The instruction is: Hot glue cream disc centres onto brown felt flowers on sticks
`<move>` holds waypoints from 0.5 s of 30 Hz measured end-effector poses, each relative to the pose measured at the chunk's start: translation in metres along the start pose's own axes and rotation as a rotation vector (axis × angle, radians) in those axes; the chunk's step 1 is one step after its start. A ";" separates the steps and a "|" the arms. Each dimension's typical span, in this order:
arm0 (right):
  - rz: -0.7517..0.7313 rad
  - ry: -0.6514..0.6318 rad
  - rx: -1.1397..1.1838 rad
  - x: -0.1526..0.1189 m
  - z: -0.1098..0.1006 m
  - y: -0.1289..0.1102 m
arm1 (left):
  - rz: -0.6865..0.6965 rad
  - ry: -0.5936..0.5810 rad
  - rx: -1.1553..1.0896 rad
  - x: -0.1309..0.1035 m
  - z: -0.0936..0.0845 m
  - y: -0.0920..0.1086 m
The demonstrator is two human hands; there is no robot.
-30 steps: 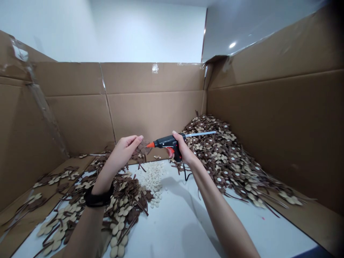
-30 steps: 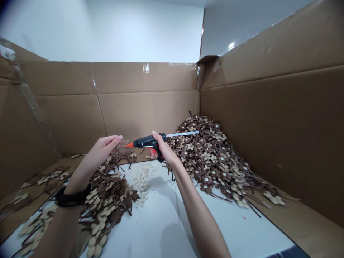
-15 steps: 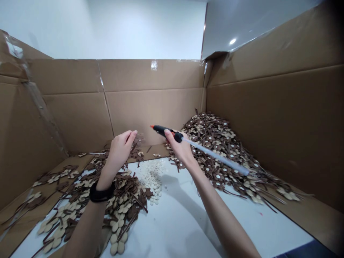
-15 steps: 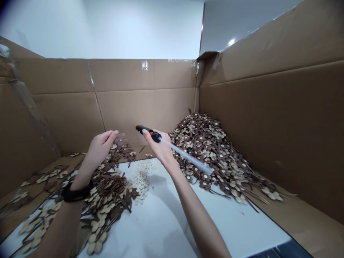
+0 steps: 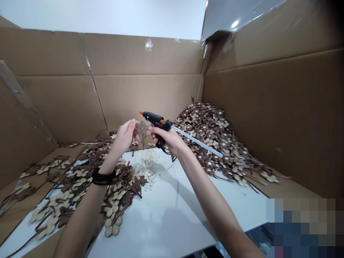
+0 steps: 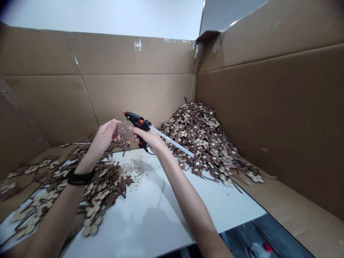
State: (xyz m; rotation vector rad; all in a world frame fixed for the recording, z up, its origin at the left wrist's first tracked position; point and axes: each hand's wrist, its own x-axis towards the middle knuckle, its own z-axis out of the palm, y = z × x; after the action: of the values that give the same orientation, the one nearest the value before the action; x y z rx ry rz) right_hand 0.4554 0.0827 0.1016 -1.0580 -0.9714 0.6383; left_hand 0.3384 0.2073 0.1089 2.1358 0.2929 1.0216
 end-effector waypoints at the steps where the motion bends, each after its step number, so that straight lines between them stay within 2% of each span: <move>1: -0.014 0.022 0.027 0.000 -0.001 -0.001 | -0.013 -0.027 0.016 0.003 0.002 -0.011; 3: -0.051 0.070 0.085 0.002 -0.006 -0.004 | -0.045 -0.126 0.130 0.008 0.007 -0.038; 5: -0.071 0.118 0.139 0.004 -0.013 -0.007 | -0.081 -0.274 0.236 0.009 0.014 -0.068; 9: -0.085 0.191 0.240 0.008 -0.026 -0.010 | -0.119 -0.572 0.371 -0.001 0.034 -0.117; 12: -0.089 0.237 0.284 0.010 -0.031 -0.010 | -0.115 -0.683 0.445 -0.009 0.047 -0.134; 15: -0.082 0.240 0.290 0.012 -0.031 -0.009 | -0.091 -0.736 0.485 -0.013 0.055 -0.141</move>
State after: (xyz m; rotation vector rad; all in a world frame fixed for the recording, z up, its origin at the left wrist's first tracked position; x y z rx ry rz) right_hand 0.4884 0.0758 0.1085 -0.8120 -0.6860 0.5509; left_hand 0.3855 0.2710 -0.0213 2.7308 0.2855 0.0572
